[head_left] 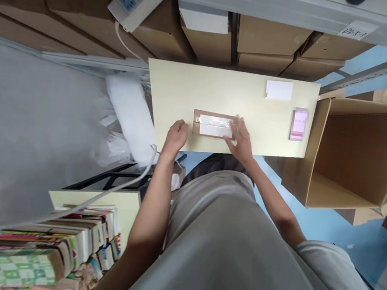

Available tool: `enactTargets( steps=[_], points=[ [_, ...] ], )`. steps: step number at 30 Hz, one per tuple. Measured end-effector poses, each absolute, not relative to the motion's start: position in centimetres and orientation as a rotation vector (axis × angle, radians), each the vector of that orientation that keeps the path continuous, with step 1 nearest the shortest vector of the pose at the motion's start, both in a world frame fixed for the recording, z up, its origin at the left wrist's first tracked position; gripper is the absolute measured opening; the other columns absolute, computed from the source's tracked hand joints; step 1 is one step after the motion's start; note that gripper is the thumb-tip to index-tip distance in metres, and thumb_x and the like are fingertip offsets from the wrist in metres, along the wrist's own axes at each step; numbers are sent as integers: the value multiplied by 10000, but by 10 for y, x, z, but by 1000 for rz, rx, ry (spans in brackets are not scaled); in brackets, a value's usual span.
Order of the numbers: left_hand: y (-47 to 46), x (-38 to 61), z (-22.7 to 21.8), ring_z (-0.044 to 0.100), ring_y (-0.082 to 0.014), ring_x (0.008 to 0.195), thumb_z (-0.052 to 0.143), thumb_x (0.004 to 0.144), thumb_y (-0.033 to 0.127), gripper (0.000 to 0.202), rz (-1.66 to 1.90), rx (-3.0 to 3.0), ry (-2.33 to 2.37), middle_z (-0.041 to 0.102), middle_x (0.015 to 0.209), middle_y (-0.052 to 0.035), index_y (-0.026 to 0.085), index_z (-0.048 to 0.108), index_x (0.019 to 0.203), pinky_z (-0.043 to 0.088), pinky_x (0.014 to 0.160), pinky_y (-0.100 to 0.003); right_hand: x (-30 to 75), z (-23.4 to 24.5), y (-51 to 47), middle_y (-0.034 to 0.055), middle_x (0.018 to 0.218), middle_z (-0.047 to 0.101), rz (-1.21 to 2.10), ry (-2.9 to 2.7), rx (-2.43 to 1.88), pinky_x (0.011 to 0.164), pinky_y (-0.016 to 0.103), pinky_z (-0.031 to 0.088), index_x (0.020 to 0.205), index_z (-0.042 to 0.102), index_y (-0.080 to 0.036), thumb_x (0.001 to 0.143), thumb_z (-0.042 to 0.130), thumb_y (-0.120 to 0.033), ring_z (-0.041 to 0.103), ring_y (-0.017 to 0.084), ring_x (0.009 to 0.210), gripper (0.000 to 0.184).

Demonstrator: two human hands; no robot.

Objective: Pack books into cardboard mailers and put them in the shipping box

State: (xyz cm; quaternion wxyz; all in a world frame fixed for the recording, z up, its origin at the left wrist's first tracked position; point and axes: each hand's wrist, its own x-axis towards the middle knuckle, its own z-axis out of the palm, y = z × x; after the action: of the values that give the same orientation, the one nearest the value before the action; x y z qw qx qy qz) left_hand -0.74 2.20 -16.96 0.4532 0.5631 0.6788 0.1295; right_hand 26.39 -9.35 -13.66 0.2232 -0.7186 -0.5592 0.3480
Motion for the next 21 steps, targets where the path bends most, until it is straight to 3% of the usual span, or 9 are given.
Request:
enactTargets(
  steps=[4, 6, 10, 16, 21],
  points=[
    [22, 29, -160, 729, -333, 1248, 609, 1011, 657, 465, 306, 1335, 1565, 794, 1255, -159, 205, 687, 1086, 566, 1144, -467, 249, -149, -85, 248, 1688, 599, 1012, -960, -2227, 1318, 612, 466, 1743, 406, -128, 1160, 234, -731, 538, 385, 1628, 856],
    [15, 52, -156, 725, -348, 1257, 768, 918, 663, 542, 286, 1296, 1599, 783, 1287, -170, 196, 659, 1170, 572, 1130, -463, 240, -154, -75, 298, 1597, 660, 1116, -936, -2272, 1229, 636, 537, 1716, 408, -78, 1128, 282, -798, 667, 446, 1479, 939],
    [2, 82, -154, 667, -456, 1390, 1003, 705, 603, 880, 266, 1303, 1772, 698, 1471, -255, 171, 577, 1342, 531, 1196, -553, 230, -155, -63, 342, 1508, 701, 1118, -949, -2381, 1160, 656, 568, 1683, 398, -34, 1057, 482, -854, 723, 493, 1358, 1035],
    [9, 80, -146, 715, -441, 1336, 930, 794, 542, 738, 179, 1298, 1782, 772, 1351, -227, 148, 631, 1342, 556, 1141, -509, 249, -144, -72, 265, 1512, 732, 1196, -1112, -2342, 1137, 565, 578, 1737, 352, -96, 1198, 261, -565, 761, 423, 1326, 721],
    [9, 65, -138, 741, -318, 1260, 737, 904, 364, 428, 226, 1293, 1556, 810, 1316, -151, 160, 722, 1280, 558, 1114, -402, 270, -135, -89, 184, 1397, 807, 1162, -1073, -2232, 1088, 416, 613, 1484, 661, -163, 1181, 421, -472, 788, 315, 1269, 494]
  ],
)
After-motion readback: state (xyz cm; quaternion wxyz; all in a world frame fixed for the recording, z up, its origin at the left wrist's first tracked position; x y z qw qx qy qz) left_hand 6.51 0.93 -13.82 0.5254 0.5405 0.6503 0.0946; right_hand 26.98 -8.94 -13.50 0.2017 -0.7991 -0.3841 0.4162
